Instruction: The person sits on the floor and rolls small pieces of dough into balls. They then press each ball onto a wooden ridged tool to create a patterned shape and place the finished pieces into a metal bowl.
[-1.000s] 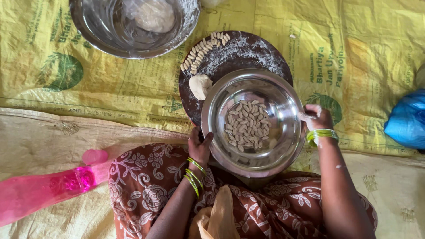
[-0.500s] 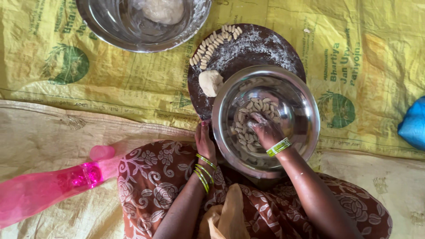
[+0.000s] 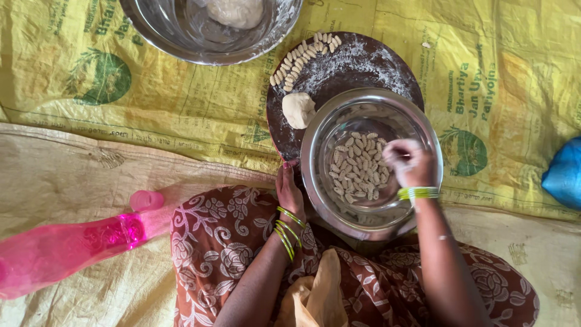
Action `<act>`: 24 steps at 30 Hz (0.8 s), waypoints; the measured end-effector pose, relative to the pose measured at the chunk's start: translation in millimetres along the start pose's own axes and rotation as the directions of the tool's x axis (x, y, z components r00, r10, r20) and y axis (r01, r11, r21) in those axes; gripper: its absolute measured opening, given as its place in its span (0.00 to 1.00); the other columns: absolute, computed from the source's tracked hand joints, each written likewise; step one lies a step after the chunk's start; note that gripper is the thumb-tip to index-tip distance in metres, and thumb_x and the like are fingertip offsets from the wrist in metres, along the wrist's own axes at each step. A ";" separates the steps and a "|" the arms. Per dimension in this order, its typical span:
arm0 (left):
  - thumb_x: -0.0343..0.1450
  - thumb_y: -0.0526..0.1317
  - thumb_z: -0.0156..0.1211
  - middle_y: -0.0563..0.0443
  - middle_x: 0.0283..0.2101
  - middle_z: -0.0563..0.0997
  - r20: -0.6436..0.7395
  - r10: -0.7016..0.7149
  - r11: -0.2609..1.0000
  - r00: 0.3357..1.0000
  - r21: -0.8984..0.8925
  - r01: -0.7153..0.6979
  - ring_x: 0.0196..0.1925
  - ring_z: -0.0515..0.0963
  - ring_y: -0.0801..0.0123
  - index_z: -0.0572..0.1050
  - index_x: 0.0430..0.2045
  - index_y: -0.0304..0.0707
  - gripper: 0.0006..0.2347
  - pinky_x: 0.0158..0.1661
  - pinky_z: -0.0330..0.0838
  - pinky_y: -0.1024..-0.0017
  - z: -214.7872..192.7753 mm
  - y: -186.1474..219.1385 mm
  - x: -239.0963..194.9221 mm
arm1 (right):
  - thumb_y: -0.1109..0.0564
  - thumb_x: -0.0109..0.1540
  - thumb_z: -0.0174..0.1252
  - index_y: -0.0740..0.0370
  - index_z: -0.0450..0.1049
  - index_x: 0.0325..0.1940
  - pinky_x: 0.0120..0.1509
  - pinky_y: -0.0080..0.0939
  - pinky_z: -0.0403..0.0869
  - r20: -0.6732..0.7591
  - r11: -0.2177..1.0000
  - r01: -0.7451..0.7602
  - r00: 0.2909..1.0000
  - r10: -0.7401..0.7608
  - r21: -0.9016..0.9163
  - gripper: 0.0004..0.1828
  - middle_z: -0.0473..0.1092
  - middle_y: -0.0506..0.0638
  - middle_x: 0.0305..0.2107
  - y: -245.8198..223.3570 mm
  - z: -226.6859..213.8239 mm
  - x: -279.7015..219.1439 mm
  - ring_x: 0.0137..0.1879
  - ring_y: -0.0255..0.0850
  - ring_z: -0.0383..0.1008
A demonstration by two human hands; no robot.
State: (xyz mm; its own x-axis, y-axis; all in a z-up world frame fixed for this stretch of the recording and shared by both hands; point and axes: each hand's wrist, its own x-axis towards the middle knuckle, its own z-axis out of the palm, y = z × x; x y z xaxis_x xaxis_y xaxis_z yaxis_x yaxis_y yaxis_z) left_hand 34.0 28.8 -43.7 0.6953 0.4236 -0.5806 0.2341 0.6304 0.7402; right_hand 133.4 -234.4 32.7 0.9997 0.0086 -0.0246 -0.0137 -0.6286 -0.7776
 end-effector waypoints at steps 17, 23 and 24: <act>0.74 0.61 0.44 0.36 0.69 0.68 -0.026 0.035 0.993 0.999 0.114 -0.032 0.72 0.65 0.55 0.63 0.65 0.27 0.34 0.69 0.54 0.65 -11.1 -10.8 4.7 | 0.57 0.65 0.60 0.57 0.77 0.47 0.56 0.50 0.76 0.243 0.177 -0.416 0.771 0.588 0.892 0.08 0.77 0.49 0.42 71.1 -60.3 26.7 0.47 0.45 0.78; 0.73 0.63 0.42 0.39 0.71 0.65 -0.014 -0.029 0.980 0.999 0.197 0.031 0.74 0.59 0.54 0.64 0.66 0.32 0.35 0.69 0.53 0.59 -2.6 6.3 -6.8 | 0.64 0.63 0.58 0.59 0.75 0.48 0.56 0.54 0.77 0.262 0.242 -0.472 0.769 0.584 0.848 0.10 0.79 0.54 0.43 33.7 -56.5 19.7 0.48 0.48 0.79; 0.72 0.64 0.43 0.38 0.70 0.66 -0.012 -0.029 0.981 1.000 0.194 0.031 0.74 0.61 0.53 0.64 0.66 0.32 0.36 0.69 0.53 0.58 -0.5 8.5 -8.4 | 0.66 0.62 0.58 0.61 0.75 0.47 0.54 0.53 0.78 0.251 0.298 -0.497 0.766 0.591 0.815 0.10 0.78 0.55 0.42 28.9 -53.6 17.0 0.46 0.48 0.80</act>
State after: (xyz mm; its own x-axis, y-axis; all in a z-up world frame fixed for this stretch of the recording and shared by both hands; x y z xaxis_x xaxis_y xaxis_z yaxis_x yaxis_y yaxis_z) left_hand 29.8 30.9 -32.7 0.6801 0.4127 -0.6059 0.3825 0.5053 0.7735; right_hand 151.2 -294.1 43.4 0.7525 -0.1703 -0.6362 -0.5186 0.4422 -0.7318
